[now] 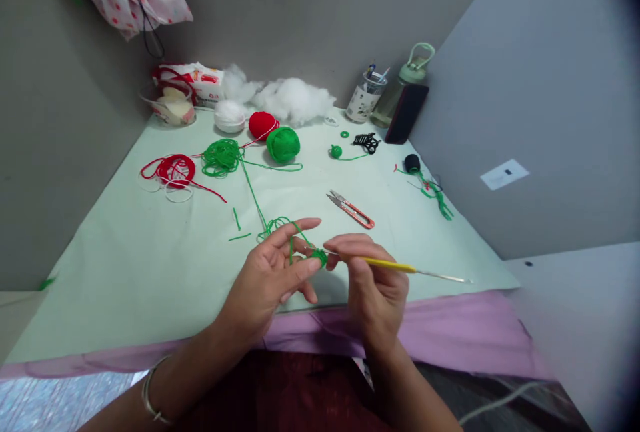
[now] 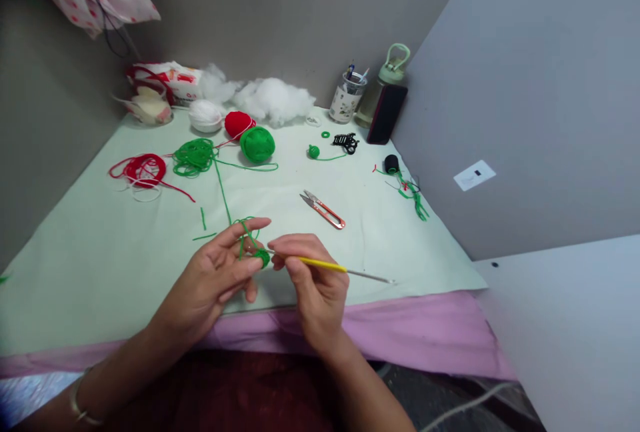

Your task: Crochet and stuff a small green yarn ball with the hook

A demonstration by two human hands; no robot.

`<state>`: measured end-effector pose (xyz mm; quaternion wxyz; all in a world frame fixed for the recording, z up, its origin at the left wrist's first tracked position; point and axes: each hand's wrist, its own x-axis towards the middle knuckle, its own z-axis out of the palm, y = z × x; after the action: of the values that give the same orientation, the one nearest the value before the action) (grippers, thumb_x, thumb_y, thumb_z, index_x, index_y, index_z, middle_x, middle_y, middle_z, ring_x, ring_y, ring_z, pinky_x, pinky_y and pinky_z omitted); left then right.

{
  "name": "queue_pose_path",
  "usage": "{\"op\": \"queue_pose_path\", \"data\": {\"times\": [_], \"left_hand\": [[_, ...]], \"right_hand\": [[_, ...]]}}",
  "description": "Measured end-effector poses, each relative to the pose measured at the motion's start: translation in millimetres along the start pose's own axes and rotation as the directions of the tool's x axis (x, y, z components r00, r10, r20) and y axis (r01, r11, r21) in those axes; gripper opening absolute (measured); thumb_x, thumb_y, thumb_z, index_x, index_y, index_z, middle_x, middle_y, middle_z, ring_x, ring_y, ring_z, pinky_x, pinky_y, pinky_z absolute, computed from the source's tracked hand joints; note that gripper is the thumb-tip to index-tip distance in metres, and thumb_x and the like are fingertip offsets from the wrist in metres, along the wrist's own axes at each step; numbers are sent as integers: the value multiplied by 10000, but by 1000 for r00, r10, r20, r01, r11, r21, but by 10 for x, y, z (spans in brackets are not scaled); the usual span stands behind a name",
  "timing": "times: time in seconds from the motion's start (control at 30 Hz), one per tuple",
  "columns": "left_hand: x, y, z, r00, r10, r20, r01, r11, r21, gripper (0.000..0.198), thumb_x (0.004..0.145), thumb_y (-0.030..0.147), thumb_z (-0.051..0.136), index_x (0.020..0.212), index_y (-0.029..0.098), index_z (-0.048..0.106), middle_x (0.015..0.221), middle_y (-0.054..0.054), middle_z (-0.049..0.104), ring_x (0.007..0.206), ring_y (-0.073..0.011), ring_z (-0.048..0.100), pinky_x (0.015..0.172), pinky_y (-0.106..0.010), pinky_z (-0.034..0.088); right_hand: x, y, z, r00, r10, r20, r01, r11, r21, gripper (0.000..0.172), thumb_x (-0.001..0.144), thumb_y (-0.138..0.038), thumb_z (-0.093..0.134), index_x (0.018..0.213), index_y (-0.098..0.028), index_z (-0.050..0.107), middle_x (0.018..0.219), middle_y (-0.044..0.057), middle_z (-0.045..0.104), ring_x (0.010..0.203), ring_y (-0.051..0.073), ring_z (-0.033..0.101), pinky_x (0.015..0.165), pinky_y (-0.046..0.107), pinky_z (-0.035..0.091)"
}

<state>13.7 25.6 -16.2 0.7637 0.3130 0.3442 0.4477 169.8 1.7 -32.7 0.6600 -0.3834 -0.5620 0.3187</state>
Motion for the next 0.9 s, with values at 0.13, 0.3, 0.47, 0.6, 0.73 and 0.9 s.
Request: {"op": "queue_pose_path", "data": {"times": [0.13,0.3,0.47,0.6,0.73,0.9], "left_hand": [[-4,-67,15,999,33,-21,-30,994,109,457,808,273,858,1249,270,739,875,14,636,549,-63,641,417,-139,348],[21,-65,37,1000,-27,-15,25,996,-85,450,770,258,894,1198,217,765,777,58,614,429,34,373,500,-147,459],[55,3,-26,992,-127,13,127,969,-212,273,807,224,862,1073,182,815,581,119,395,418,36,205,509,-120,438],[49,-17,-35,999,-7,-41,5,999,-44,301,779,236,875,1074,243,815,792,52,599,473,16,463,524,-153,451],[23,-71,-30,999,12,-47,-6,992,127,372,803,295,859,1169,288,791,917,0,672,661,-80,671,521,-163,404],[-4,-47,-54,998,34,-48,-25,985,172,348,811,325,853,1153,295,799,932,1,666,675,-85,679,544,-173,427]], "right_hand": [[-35,3,1,996,-76,35,80,987,-138,301,1006,-111,570,1135,-299,767,1011,33,770,833,169,707,702,327,605],[-116,29,-72,943,-251,217,327,810,-487,411,934,-109,695,1274,-334,741,1129,51,760,993,209,731,787,332,622],[-36,28,-89,992,-116,-40,104,965,-241,262,1006,-130,586,1112,-277,776,927,37,740,774,163,696,688,324,588],[34,16,-39,997,71,-32,-70,997,15,180,1015,-218,599,1007,-241,777,909,38,733,661,133,658,608,298,571],[27,29,-18,998,65,10,-65,997,-32,167,996,-212,631,1017,-250,792,962,51,774,738,153,679,656,313,587],[10,56,-67,988,150,22,-151,982,116,198,1049,-255,553,1055,-248,751,972,45,782,721,135,694,667,304,600]]}}
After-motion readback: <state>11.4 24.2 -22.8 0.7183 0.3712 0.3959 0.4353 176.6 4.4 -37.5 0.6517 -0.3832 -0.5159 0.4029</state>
